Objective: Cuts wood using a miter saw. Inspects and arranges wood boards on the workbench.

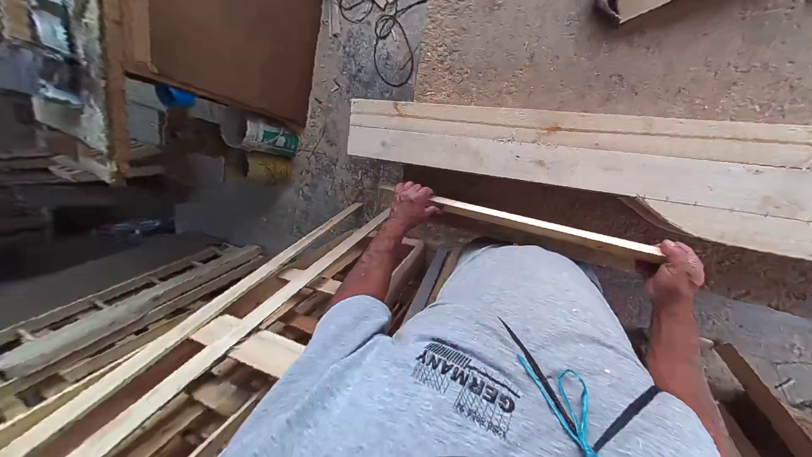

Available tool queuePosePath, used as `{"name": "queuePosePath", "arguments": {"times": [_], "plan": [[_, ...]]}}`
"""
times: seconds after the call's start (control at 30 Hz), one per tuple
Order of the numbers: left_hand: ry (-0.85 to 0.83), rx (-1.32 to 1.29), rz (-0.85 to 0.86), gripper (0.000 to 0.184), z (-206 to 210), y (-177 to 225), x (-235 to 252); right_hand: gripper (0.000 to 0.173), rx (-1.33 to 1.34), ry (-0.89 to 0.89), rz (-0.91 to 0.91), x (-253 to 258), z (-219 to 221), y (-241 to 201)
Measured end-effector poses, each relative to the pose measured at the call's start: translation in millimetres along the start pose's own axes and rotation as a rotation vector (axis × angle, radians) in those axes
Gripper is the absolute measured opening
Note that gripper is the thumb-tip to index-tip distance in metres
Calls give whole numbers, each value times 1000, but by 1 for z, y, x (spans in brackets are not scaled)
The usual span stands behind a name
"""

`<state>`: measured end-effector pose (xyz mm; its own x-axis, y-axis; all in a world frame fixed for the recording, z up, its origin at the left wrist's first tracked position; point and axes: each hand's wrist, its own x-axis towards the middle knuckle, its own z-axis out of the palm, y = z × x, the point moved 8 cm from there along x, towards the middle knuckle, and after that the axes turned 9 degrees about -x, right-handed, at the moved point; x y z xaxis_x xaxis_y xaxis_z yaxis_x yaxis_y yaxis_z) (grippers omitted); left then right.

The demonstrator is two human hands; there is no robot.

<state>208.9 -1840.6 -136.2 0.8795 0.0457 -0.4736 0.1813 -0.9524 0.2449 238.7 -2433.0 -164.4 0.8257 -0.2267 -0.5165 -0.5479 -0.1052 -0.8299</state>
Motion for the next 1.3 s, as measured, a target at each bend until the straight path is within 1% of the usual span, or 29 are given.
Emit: {"name": "queuePosePath", "arguments": {"times": [0.07, 0.1, 0.2, 0.23, 0.27, 0.3, 0.33, 0.37, 0.4, 0.47, 0.5, 0.53, 0.6, 0.67, 0.73, 0.8, 0.87, 0.93, 1.03, 1.13, 1.3], "plan": [[121, -101, -193, 59, -5, -58, -4, 9, -46, 46, -41, 8, -4, 9], [190, -179, -283, 67, -5, -82, -8, 11, -82, 76, -52, 9, -3, 10], [428, -530, -497, 105, 4, -130, -27, 34, -199, 198, -89, 3, 5, 3], [484, -687, -544, 111, 10, -138, -33, 39, -227, 224, -116, 1, 7, 0], [526, -853, -565, 107, 17, -144, -35, 43, -253, 245, -143, -1, 9, -1], [564, -1021, -556, 93, 26, -148, -33, 47, -283, 260, -162, -4, 11, -3], [597, -1162, -539, 75, 34, -151, -29, 54, -330, 269, -160, -7, 15, -5], [611, -1263, -524, 64, 39, -153, -24, 63, -412, 278, -129, -10, 19, -8], [625, -1319, -529, 57, 41, -155, -21, 71, -536, 299, -75, -13, 23, -10], [640, -1368, -544, 52, 40, -159, -18, 83, -855, 322, 82, -17, 29, -14], [654, -1389, -530, 50, 35, -163, -16, 85, -922, 318, 148, -16, 34, -15], [673, -1418, -515, 47, 29, -167, -15, 82, -909, 319, 184, -16, 39, -17], [713, -1503, -474, 41, 15, -169, -14, 71, -786, 352, 196, -21, 42, -27], [739, -1588, -407, 39, 5, -171, -11, 64, -645, 387, 131, -26, 44, -35], [754, -1623, -332, 47, -5, -182, -7, 59, -470, 407, 15, -24, 54, -33], [754, -1617, -309, 55, -12, -193, -4, 56, -264, 401, -111, -19, 70, -34], [764, -1603, -303, 56, -13, -202, 2, 52, -80, 404, -163, -10, 83, -33], [771, -1628, -314, 57, -12, -205, 6, 42, 77, 437, -181, 3, 90, -27], [797, -1718, -336, 57, -8, -206, 14, 33, 198, 461, -150, 14, 96, -19], [786, -1764, -316, 55, -7, -203, 18, 32, 274, 468, -125, 17, 98, -17], [741, -1674, -346, 51, -12, -202, 17, 33, 266, 453, -120, 22, 97, -13]]}}
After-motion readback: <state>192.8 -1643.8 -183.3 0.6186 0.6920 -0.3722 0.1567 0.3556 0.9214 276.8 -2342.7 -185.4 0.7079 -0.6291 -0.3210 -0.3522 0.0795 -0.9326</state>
